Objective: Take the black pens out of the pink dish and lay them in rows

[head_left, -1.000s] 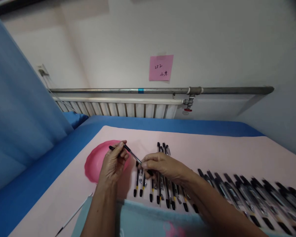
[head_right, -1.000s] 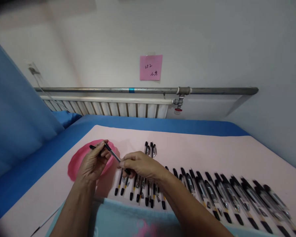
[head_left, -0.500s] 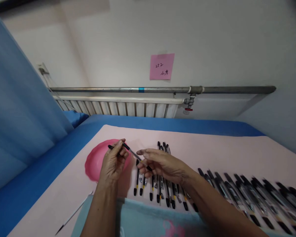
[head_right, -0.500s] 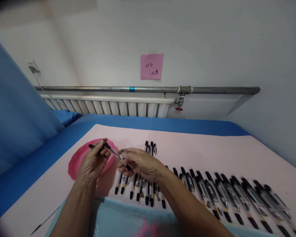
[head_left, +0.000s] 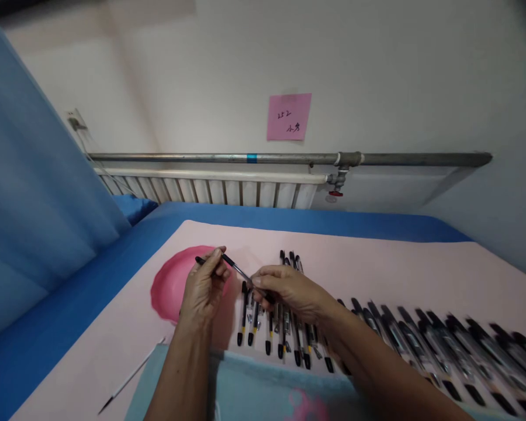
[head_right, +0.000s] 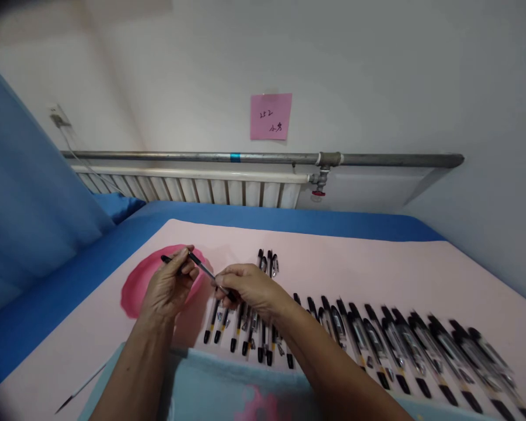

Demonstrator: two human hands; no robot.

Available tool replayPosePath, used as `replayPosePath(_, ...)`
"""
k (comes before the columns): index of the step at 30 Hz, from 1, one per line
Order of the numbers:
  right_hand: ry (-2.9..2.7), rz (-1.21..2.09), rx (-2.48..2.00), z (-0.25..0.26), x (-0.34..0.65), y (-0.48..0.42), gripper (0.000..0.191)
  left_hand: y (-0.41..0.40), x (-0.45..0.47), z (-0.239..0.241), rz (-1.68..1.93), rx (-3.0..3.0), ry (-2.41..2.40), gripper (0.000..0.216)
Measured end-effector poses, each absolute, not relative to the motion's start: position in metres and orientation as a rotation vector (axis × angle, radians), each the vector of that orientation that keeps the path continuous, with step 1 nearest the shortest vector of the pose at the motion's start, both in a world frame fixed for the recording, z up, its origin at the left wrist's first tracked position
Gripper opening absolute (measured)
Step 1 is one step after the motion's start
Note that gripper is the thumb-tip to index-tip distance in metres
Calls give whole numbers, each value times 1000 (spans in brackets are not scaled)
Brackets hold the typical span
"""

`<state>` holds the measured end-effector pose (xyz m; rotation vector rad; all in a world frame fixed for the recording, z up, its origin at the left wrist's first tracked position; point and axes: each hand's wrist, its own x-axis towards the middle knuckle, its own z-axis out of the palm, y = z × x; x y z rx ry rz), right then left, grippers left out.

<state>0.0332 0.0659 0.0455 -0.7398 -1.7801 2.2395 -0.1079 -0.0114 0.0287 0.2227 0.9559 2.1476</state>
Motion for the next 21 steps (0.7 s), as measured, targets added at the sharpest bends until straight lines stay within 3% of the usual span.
replayPosePath(11, -2054, 1549, -831, 49, 35, 68, 9, -13, -124, 21, 2359, -3, 1034, 17)
replayPosePath(15, -2028, 1566, -843, 51, 37, 73, 9, -18, -131, 24, 2352, -132, 973, 12)
replayPosePath(21, -1927, 1696, -840, 46, 38, 81, 13, -16, -111, 33, 2053, 83, 1005, 7)
